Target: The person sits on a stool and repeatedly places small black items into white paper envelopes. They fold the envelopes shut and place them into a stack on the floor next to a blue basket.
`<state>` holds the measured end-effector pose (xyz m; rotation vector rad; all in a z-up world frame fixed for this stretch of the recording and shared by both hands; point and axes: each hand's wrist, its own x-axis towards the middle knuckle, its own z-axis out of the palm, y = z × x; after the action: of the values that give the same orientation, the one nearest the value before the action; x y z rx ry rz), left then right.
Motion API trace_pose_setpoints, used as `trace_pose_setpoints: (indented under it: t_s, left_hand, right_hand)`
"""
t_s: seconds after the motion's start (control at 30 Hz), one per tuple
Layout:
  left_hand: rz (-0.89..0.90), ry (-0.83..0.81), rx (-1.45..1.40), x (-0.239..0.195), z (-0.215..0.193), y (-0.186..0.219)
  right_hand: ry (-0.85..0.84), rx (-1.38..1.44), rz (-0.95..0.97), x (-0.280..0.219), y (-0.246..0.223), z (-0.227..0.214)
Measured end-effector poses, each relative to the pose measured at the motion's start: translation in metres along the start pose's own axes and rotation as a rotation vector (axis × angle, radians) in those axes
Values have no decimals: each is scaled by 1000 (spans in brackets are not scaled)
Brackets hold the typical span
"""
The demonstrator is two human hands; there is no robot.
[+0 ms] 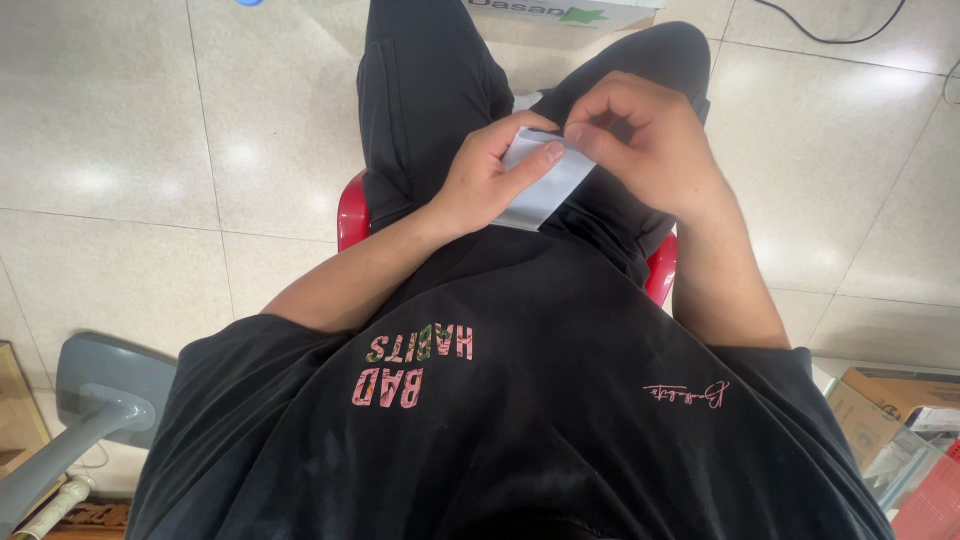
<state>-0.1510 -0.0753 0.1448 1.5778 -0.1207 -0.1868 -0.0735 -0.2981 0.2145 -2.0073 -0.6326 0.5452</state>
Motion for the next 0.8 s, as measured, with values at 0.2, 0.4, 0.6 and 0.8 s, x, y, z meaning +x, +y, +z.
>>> trace_pose_setpoints:
  t_s: [0.2,0.4,0.6,0.8]
  left_hand:
    - [50,0,78,4,-1,-2]
    - [19,28,39,3,5,-3]
    - [-62,30,-7,-1,4,2]
    - [-129,-189,-332,-4,-1,-27]
  right_hand:
    - [59,-137,-101,-2,9,6]
    - [265,-61,-78,-6,11,-6]
    - [146,-74,-44,-7,4,-13]
    - [377,251,49,-3,0,-20]
